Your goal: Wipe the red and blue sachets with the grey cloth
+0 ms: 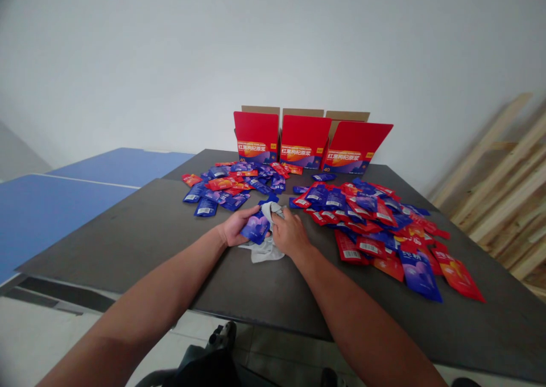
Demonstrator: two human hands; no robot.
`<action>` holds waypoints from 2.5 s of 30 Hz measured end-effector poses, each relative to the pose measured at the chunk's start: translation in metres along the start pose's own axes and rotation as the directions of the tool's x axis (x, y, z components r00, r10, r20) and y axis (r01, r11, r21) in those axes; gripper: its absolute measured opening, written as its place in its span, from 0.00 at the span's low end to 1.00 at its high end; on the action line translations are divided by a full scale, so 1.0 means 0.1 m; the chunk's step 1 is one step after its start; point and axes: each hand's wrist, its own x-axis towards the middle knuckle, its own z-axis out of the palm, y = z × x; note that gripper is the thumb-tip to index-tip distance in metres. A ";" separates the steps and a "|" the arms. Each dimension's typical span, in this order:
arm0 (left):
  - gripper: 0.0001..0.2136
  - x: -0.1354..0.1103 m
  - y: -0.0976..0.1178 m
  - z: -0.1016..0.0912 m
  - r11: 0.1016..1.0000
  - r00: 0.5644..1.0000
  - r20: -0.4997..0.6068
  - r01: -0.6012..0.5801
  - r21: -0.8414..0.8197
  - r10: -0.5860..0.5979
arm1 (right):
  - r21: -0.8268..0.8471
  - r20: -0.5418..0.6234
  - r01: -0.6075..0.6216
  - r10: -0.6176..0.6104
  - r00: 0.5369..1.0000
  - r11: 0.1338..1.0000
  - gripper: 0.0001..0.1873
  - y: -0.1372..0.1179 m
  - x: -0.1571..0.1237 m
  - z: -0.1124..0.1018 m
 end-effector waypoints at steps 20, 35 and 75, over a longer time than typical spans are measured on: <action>0.18 0.00 0.08 -0.01 0.974 0.992 -0.019 -0.128 -0.187 0.127 | 0.097 -0.122 0.217 -0.204 0.971 0.971 0.22 -0.05 -0.04 0.07; 0.32 0.01 -0.07 0.11 0.999 0.999 0.039 -0.002 0.052 0.000 | -0.010 -0.009 0.131 -0.131 0.991 0.991 0.21 -0.23 -0.06 -0.01; 0.12 -0.23 0.26 0.34 0.885 0.796 -0.388 -0.415 0.210 0.465 | 0.262 0.041 -0.171 0.166 0.985 0.950 0.20 -0.07 0.13 0.19</action>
